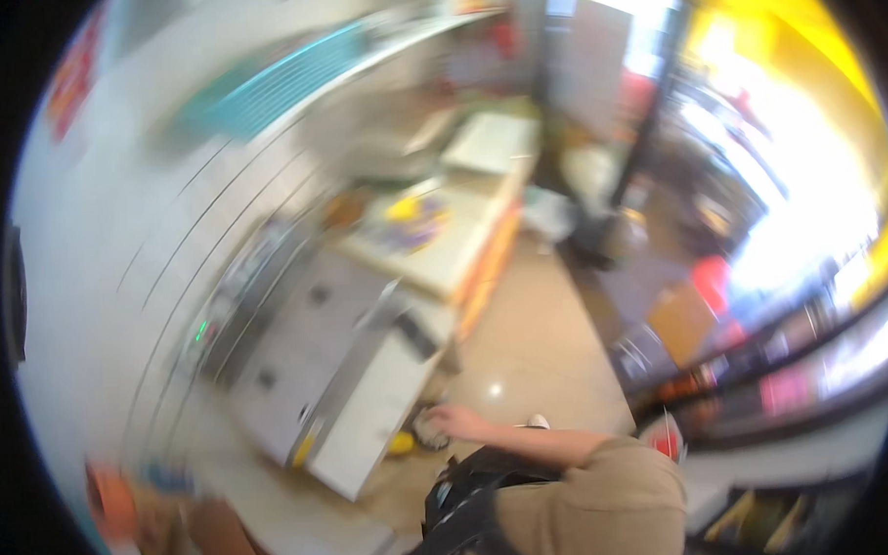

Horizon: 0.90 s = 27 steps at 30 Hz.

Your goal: The person scrapes a brown cutting board with a metal scraper, then wipes it with a tissue. They then pick up a white tray and wipe it with a tissue, followed by scraping it with the metal scraper.

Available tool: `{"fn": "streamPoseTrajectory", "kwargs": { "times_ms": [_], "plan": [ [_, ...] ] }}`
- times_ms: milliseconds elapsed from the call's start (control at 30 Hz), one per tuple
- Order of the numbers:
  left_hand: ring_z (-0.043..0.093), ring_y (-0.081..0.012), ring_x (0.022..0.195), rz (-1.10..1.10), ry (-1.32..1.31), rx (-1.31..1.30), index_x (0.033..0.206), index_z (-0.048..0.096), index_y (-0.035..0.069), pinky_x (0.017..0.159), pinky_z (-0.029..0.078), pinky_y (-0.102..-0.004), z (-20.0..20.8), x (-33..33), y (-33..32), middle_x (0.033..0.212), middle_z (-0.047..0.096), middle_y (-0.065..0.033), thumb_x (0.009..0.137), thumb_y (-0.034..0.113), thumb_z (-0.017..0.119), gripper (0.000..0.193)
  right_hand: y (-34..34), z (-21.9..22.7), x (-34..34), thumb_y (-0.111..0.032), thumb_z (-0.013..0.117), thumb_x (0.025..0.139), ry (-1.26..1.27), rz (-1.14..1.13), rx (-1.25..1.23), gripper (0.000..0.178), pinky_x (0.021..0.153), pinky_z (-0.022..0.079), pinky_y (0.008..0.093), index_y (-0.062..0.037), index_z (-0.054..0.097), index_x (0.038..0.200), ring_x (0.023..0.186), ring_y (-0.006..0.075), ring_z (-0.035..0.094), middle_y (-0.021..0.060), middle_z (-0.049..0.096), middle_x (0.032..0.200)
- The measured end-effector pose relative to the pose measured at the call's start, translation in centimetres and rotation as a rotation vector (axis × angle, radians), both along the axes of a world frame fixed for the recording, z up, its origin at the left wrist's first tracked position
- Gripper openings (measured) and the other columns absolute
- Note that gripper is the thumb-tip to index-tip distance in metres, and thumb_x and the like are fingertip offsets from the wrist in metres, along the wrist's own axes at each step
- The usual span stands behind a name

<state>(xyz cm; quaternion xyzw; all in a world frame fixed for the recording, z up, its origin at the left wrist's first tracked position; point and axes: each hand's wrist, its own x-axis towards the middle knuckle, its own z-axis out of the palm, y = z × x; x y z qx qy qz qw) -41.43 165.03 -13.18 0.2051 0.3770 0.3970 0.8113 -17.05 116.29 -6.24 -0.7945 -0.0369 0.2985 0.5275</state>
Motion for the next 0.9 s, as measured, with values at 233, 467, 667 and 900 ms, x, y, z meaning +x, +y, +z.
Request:
{"fn": "streamPoseTrajectory", "kwargs": {
  "times_ms": [233, 467, 667, 900],
  "plan": [
    [0.057, -0.0206, 0.086, -0.619, 0.174, 0.127, 0.092, 0.056, 0.004, 0.087, 0.046, -0.0432, 7.3, 19.2, -18.6, 0.090, 0.060, -0.0082, 0.080, 0.010, 0.055, 0.014, -10.6, -3.2, -1.7, -0.029, 0.049, 0.089, -0.025, -0.345, 0.221, 0.036, 0.057, 0.049, 0.0289, -0.0052, 0.058, 0.114, 0.061, 0.0135, 0.057, 0.0042, 0.062, 0.077],
    [0.057, -0.0224, 0.092, -0.867, 0.105, 0.183, 0.101, 0.055, 0.002, 0.087, 0.047, -0.0419, 10.6, 25.3, -34.1, 0.096, 0.060, -0.0098, 0.079, 0.009, 0.055, 0.023, -26.8, -1.5, -1.1, -0.031, 0.048, 0.090, 0.119, -0.679, 0.527, 0.022, 0.043, 0.032, 0.0205, -0.0097, 0.055, 0.086, 0.052, 0.0050, 0.041, -0.0031, 0.047, 0.065],
    [0.057, -0.0240, 0.097, -1.061, 0.032, 0.191, 0.108, 0.053, 0.001, 0.087, 0.047, -0.0408, 12.2, 29.6, -44.0, 0.102, 0.060, -0.0113, 0.078, 0.009, 0.054, 0.030, -42.3, 0.6, -1.0, -0.031, 0.051, 0.091, -0.069, -0.861, 0.443, 0.024, 0.052, 0.043, 0.0222, -0.0079, 0.054, 0.097, 0.067, 0.0080, 0.054, 0.0005, 0.057, 0.076],
    [0.057, -0.0259, 0.102, -1.474, -0.223, 0.105, 0.116, 0.052, -0.001, 0.088, 0.048, -0.0395, 10.4, 40.1, -54.9, 0.108, 0.060, -0.0130, 0.077, 0.008, 0.054, 0.040, -57.2, 2.6, -2.6, -0.025, 0.049, 0.093, -0.277, -1.209, 0.735, 0.033, 0.085, 0.049, 0.0377, -0.0024, 0.046, 0.116, 0.107, 0.0223, 0.055, 0.0142, 0.056, 0.118]
  ]
}}
